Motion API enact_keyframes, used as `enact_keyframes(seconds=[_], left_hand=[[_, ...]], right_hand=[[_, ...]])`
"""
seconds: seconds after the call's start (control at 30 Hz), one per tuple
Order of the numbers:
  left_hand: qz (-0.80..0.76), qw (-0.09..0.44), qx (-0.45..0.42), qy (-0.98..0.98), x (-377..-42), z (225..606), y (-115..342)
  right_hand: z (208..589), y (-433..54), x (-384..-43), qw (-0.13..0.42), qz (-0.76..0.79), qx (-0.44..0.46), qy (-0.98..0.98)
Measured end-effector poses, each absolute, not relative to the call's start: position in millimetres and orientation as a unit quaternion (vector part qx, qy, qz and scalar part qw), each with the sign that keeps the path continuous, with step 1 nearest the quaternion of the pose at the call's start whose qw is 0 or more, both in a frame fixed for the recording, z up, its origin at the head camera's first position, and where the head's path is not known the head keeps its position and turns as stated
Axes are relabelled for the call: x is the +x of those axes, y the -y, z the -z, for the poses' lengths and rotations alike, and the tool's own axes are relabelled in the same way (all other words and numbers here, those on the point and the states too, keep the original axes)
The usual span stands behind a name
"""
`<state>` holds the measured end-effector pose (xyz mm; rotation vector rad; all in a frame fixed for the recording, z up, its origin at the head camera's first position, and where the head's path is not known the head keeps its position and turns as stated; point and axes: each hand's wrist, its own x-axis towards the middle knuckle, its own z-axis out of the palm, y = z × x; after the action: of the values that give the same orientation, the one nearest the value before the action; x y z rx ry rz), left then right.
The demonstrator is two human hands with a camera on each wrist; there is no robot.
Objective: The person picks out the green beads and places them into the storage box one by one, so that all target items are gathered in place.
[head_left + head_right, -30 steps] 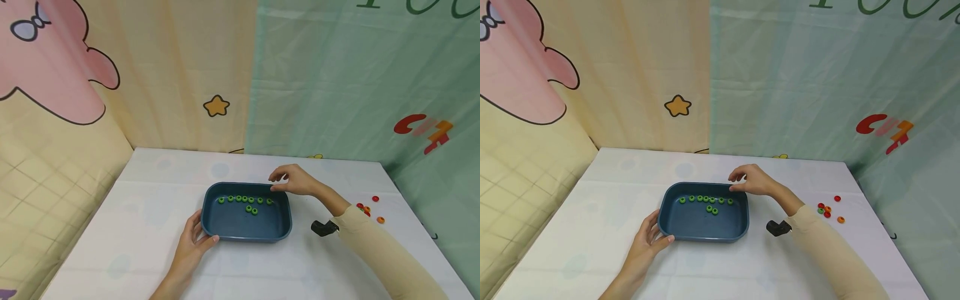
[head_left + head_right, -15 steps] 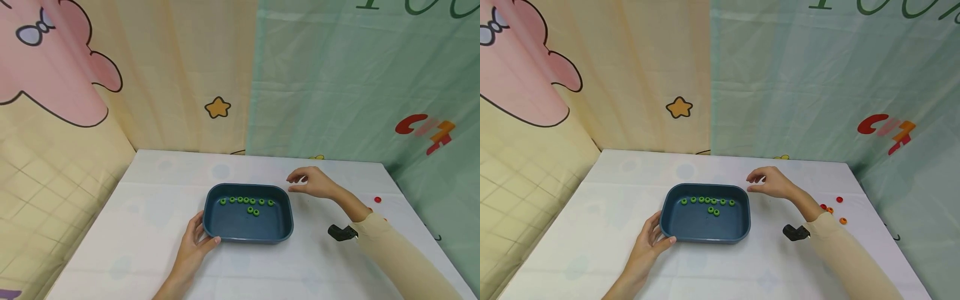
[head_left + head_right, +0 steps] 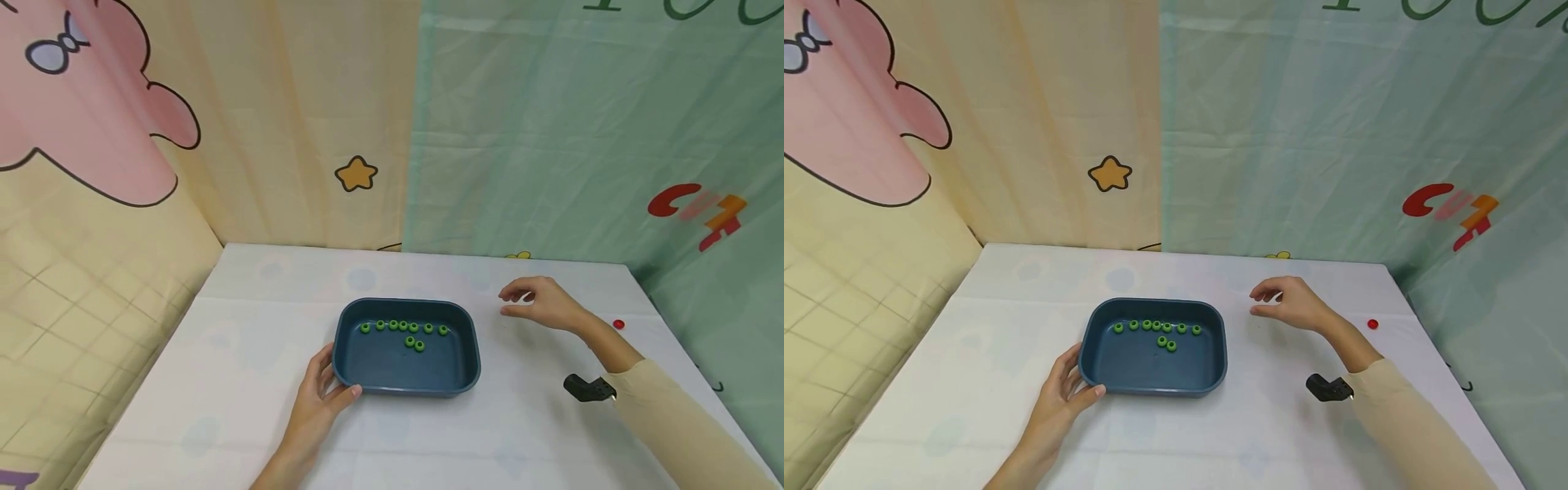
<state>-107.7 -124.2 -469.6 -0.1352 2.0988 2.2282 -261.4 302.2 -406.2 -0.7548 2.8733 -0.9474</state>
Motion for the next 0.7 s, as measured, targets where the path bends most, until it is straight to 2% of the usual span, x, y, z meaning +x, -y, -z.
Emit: enact_keyframes(seconds=[0.4,0.7], left_hand=[[-0.726,0.037,-0.043,-0.685,-108,470,125],[-0.723,0.04,-0.049,-0.688,-108,471,125]], right_hand=[[411,-343,-250,0.002,0.3,-0.193,-0.934],[417,-373,-242,0.01,0.295,-0.123,-0.947]])
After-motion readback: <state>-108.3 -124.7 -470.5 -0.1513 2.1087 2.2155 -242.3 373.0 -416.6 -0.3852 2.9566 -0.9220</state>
